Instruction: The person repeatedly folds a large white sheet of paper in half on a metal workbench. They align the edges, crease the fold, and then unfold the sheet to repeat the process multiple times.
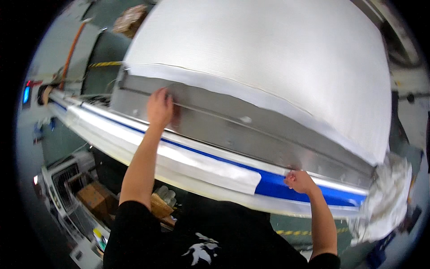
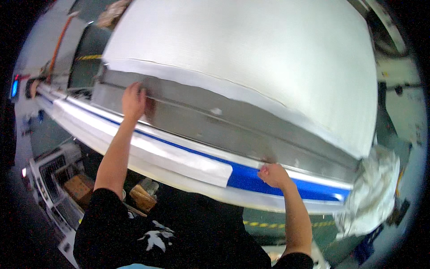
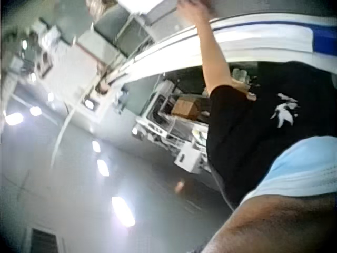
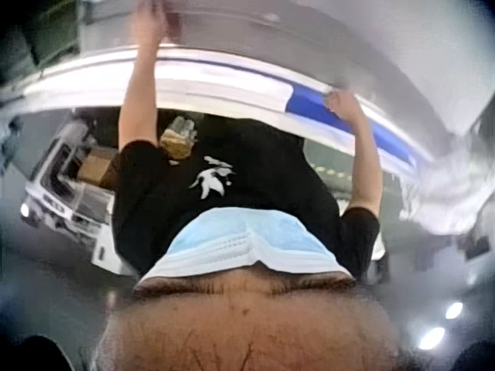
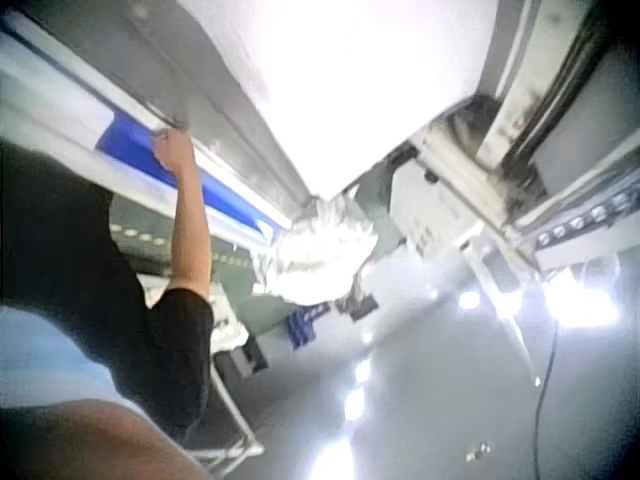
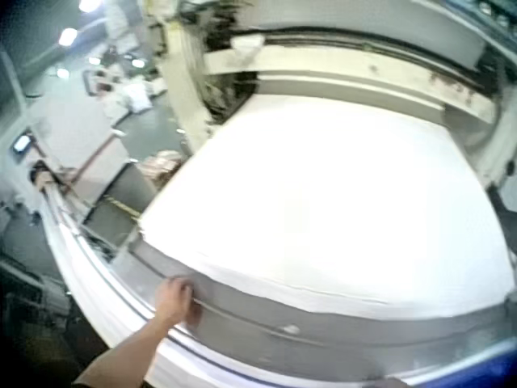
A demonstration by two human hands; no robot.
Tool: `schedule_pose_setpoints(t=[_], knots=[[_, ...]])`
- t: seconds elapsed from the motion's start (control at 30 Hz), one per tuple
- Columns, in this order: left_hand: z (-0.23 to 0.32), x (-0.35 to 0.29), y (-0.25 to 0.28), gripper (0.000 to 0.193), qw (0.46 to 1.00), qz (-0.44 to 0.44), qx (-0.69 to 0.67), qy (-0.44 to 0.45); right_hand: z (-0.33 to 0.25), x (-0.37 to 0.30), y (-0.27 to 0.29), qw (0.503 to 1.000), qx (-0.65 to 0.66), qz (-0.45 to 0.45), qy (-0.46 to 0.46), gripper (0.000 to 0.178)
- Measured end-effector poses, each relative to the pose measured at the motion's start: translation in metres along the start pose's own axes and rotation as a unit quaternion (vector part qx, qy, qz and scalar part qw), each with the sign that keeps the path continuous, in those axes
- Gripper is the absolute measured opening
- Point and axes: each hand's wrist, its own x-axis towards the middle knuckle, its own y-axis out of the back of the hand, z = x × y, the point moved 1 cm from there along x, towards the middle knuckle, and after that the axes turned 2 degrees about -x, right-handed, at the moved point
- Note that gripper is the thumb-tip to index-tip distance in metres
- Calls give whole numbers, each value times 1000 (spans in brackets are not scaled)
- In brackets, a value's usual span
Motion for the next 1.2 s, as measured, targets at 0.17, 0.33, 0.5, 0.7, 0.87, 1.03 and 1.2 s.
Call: schedule_pose_setpoints(t=[0.17, 0.33, 0.5, 0.7, 0.87, 1.03, 1.2], knots=[[-30, 2, -17, 33, 997, 65, 27, -10, -111, 50, 33, 986, -26, 119, 117, 25], [-36, 5, -6, 38, 996, 77, -33, 17, -281, 115, 83, 945, -104, 183, 249, 22], [-35, 9, -6, 39, 995, 67, -60, 30, -434, 172, 120, 888, -93, 255, 372, 21], [-39, 11, -7, 41, 995, 50, -80, 43, -534, 257, 139, 876, -52, 276, 391, 22], [-42, 12, -5, 41, 993, 46, -99, 50, -551, 274, 144, 881, -62, 302, 359, 20], [-43, 13, -4, 41, 991, 37, -114, 54, -551, 275, 140, 872, -60, 331, 355, 20], [-43, 13, -3, 41, 991, 36, -119, 53, -547, 274, 142, 868, -29, 321, 378, 21]])
